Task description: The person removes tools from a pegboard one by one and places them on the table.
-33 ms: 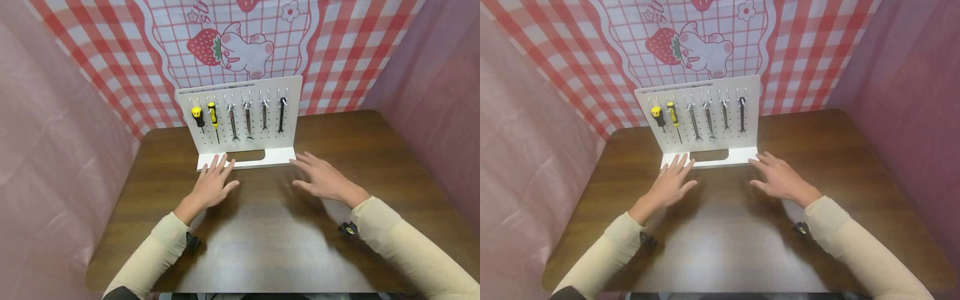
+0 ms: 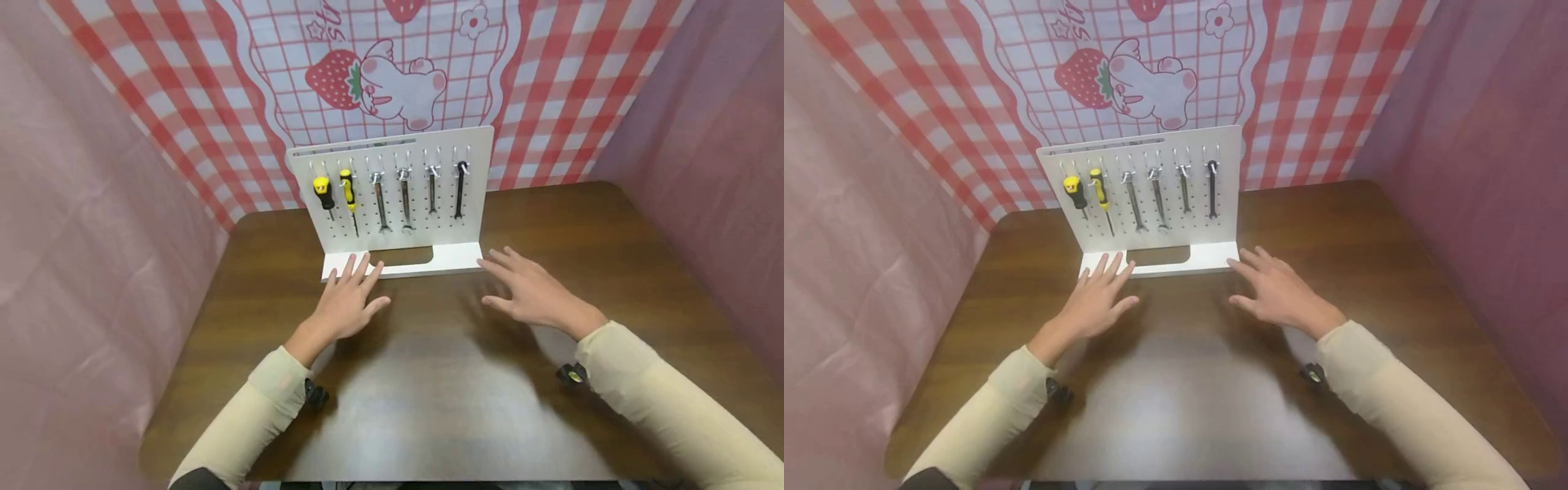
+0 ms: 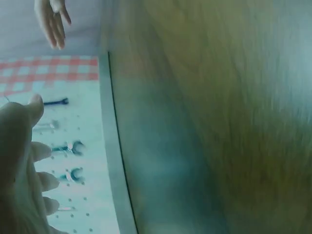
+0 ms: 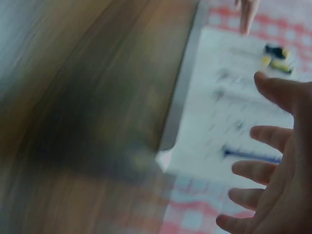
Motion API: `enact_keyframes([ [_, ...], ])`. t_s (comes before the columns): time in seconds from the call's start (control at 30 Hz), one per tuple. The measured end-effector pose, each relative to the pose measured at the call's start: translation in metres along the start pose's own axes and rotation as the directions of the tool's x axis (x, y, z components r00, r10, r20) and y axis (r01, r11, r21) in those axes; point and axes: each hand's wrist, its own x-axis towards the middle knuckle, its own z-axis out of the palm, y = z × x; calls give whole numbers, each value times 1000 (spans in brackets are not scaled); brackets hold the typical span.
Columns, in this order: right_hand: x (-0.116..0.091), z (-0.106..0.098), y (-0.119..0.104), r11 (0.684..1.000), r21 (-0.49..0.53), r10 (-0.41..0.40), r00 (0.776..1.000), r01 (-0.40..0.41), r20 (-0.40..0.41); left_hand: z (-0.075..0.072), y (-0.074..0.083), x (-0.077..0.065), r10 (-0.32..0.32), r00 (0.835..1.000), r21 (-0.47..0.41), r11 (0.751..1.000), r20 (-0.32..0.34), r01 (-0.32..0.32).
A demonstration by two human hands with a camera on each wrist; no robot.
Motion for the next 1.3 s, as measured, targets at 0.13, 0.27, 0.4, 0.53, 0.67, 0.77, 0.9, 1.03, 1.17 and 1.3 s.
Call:
enact_keyframes([
  [0.13, -5, 2, 12, 999, -7, 50, 998, -50, 24, 4, -8, -1, -36, 999, 10, 999, 28, 36],
  [0.27, -14, 3, 24, 993, -29, 113, 992, -112, 52, 9, -19, -3, -84, 996, 13, 996, 25, 83],
  [0.4, -18, 1, 30, 988, -25, 155, 985, -154, 78, 12, -30, -5, -114, 993, 36, 993, -3, 114],
  [0.53, -17, 2, 36, 983, 0, 181, 979, -182, 98, 13, -38, -6, -148, 989, 42, 988, -2, 148],
  [0.67, -17, 2, 41, 978, 16, 203, 973, -206, 114, 13, -42, -4, -147, 989, 28, 989, 8, 146],
  [0.77, -16, 1, 45, 977, 23, 209, 971, -213, 115, 13, -43, -1, -138, 990, 27, 990, 4, 138],
  [0.9, -14, -1, 48, 975, 27, 214, 970, -219, 114, 11, -45, 2, -139, 990, 20, 990, -8, 139],
  [1.03, -12, -2, 50, 974, 34, 219, 969, -224, 114, 12, -49, 4, -146, 989, 16, 989, 3, 146],
  [1.17, -10, -4, 51, 974, 44, 218, 970, -224, 110, 12, -53, 6, -155, 988, 13, 988, 6, 155],
  [1.3, -7, -7, 52, 974, 55, 213, 972, -219, 102, 12, -55, 7, -152, 988, -10, 988, -2, 152],
])
